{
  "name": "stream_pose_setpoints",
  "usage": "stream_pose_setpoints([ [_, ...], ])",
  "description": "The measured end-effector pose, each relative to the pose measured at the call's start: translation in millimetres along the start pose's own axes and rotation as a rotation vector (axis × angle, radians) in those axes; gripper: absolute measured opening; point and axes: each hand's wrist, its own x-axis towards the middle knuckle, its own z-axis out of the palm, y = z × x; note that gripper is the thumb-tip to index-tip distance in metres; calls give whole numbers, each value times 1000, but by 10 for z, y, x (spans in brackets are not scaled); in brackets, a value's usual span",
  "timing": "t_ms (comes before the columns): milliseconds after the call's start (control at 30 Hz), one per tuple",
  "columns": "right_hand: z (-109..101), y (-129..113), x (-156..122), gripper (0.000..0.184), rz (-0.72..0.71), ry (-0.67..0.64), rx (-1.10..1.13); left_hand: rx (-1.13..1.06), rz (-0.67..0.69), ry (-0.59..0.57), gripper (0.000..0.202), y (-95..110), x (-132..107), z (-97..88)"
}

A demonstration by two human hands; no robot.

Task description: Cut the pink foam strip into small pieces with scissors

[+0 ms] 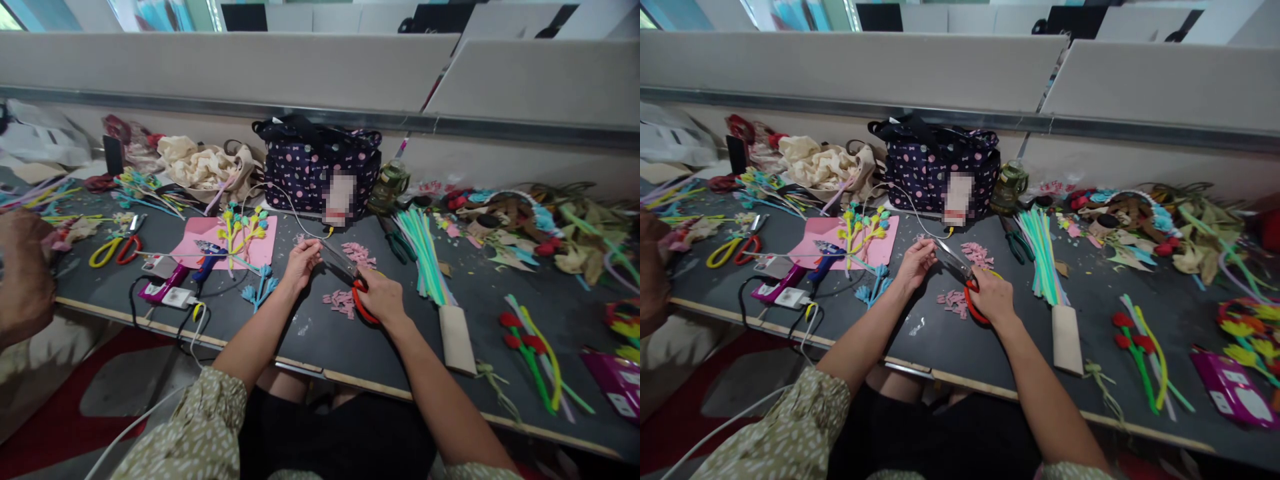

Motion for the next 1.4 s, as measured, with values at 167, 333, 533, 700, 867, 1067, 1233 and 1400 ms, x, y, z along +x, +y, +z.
stream_pose_setpoints([
  [167,6,-8,-3,44,2,8,-13,-19,-9,8,29,-1,12,-12],
  [333,3,-11,0,42,-4,-1,-20,-13,-7,1,29,4,5,-1],
  [533,-4,-15,-4,41,4,-9,-32,9,-7,13,28,21,-21,17],
  [700,0,-18,-6,43,4,-5,-33,0,-14,10,31,12,-14,11],
  [867,6,-12,-7,43,-2,33,-4,-21,-12,-2,30,7,-2,5],
  [1067,-22,-44,-16,38,-1,18,17,-2,-30,0,31,3,-21,28],
  [1233,-30,-61,-20,38,-22,3,-21,29,-10,-8,31,-9,-38,37],
  [1400,-27,-60,-21,39,-32,-22,-20,38,-8,3,33,-5,-40,38],
])
